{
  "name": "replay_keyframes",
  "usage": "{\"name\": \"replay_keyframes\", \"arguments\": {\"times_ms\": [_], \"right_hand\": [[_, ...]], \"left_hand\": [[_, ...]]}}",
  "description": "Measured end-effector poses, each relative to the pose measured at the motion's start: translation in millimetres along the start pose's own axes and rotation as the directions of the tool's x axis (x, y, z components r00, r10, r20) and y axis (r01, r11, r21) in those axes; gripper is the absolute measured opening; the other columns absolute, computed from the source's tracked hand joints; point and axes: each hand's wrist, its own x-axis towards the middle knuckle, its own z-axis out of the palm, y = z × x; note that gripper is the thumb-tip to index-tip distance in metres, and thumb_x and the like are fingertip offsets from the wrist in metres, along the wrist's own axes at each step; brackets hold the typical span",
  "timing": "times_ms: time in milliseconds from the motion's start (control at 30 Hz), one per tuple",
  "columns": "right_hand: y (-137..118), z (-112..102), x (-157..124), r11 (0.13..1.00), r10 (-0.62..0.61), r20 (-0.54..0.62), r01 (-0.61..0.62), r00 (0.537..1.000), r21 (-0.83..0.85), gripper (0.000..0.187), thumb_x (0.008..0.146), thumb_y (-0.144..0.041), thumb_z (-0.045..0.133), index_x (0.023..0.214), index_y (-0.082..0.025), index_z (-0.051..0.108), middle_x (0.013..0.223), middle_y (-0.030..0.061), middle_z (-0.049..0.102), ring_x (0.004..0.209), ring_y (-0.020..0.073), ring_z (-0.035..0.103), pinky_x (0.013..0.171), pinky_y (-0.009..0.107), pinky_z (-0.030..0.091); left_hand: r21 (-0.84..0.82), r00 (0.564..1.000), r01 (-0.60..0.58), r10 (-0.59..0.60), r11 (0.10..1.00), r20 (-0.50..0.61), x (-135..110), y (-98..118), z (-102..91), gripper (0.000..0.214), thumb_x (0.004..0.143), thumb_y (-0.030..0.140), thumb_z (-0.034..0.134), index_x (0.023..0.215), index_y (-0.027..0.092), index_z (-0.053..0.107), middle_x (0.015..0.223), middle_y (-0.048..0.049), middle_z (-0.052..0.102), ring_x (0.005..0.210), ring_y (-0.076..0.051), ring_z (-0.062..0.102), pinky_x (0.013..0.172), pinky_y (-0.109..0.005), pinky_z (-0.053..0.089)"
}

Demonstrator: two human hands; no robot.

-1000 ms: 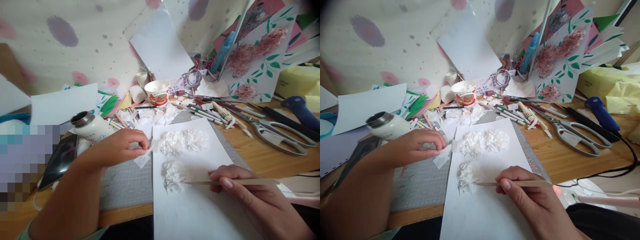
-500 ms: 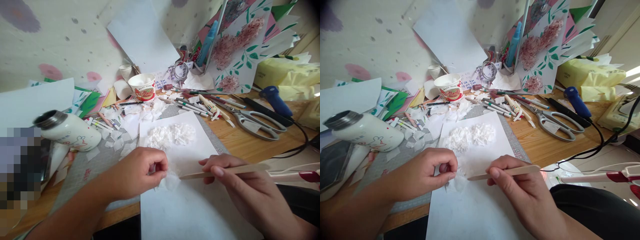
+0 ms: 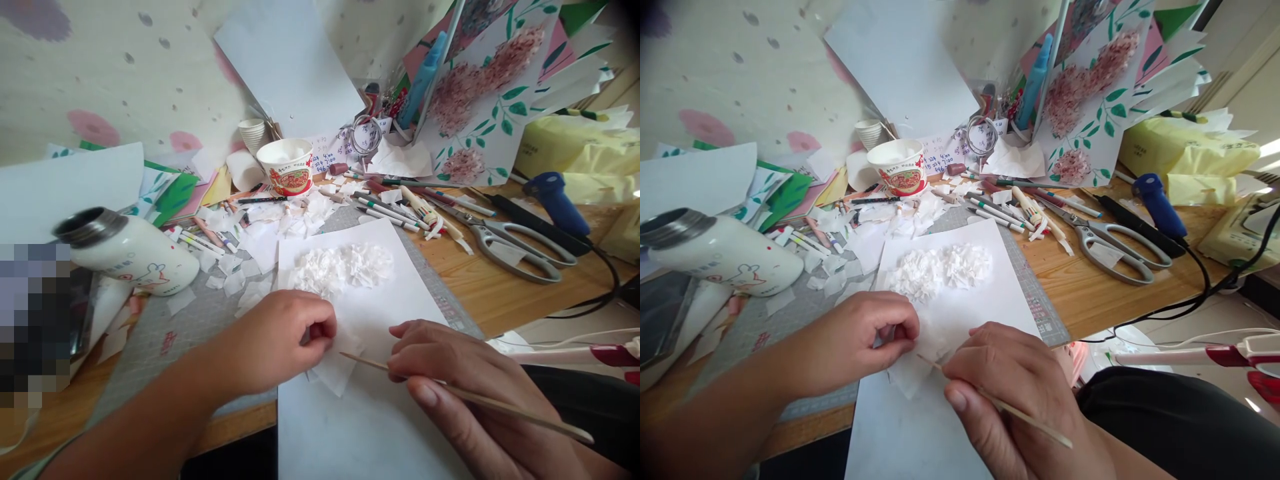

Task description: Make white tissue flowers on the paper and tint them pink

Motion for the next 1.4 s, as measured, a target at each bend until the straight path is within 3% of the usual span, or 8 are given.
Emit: {"name": "replay_keyframes", "arguments": {"times_ms": [400,500,633,833,1133,1400], "right_hand": [[2.2,6.0,2.8,1.0,0.002,-0.002,-0.002,1.0,0.013,0.013,0.091,-0.013,0.051,0.087,-0.021,0.061,0.085,0.0039,0.072,0.082,0.0183,0.07,0.059,0.024,0.053],[2.6,8.9,4.3,0.999,-0.006,0.013,0.006,1.0,0.043,0.012,0.091,-0.012,0.052,0.089,-0.02,0.061,0.083,0.003,0.071,0.078,0.0162,0.069,0.065,0.024,0.053],[3.8,11.1,5.4,0.999,-0.014,-0.005,0.014,1.0,0.033,0.012,0.093,-0.013,0.05,0.09,-0.021,0.059,0.084,0.003,0.071,0.078,0.0163,0.069,0.061,0.023,0.052],[5.5,8.4,3.3,0.999,0.037,0.015,-0.037,0.999,0.03,0.012,0.093,-0.016,0.049,0.089,-0.024,0.057,0.087,0.0017,0.071,0.084,0.0172,0.069,0.06,0.024,0.05],[6.8,7.4,1.9,0.999,0.039,0.004,-0.039,0.999,0.021,0.013,0.093,-0.015,0.05,0.09,-0.024,0.058,0.085,0.0013,0.071,0.083,0.0172,0.069,0.059,0.024,0.051],[1.2,4.5,4.3,1.0,0.0,-0.016,0.0,1.0,0.012,0.013,0.092,-0.014,0.051,0.086,-0.022,0.059,0.089,0.005,0.073,0.082,0.018,0.07,0.055,0.023,0.052]], "left_hand": [[0.041,0.999,-0.052,0.052,0.998,0.002,0.4,-0.7,0.7,0.013,0.078,0.007,0.057,0.075,0.019,0.058,0.071,0.006,0.055,0.069,-0.009,0.05,0.063,-0.021,0.034],[0.04,0.998,-0.058,0.058,0.998,-0.001,-3.3,1.9,-2.8,0.015,0.075,0.01,0.067,0.079,0.02,0.056,0.078,0.0061,0.054,0.072,-0.01,0.05,0.066,-0.022,0.035],[0.047,0.979,-0.181,0.176,0.982,0.1,-10.8,5.6,-5.1,0.036,0.066,0.026,0.084,0.088,0.023,0.056,0.095,0.004,0.051,0.089,-0.015,0.049,0.076,-0.025,0.035],[0.101,0.961,-0.26,0.248,0.96,0.12,-12.4,3.6,-4.8,0.016,0.085,0.011,0.062,0.074,0.018,0.053,0.087,0.0029,0.048,0.084,-0.013,0.046,0.075,-0.024,0.034],[0.045,0.946,-0.29,0.279,0.956,0.166,-13.1,-1.7,-17.1,0.014,0.086,0.01,0.06,0.075,0.02,0.061,0.083,0.003,0.055,0.079,-0.011,0.052,0.074,-0.022,0.036],[0.059,0.945,-0.306,0.296,0.95,0.137,-11.0,-4.9,-11.1,0.015,0.087,0.008,0.056,0.076,0.019,0.057,0.083,0.0037,0.054,0.077,-0.009,0.05,0.072,-0.021,0.035]]}}
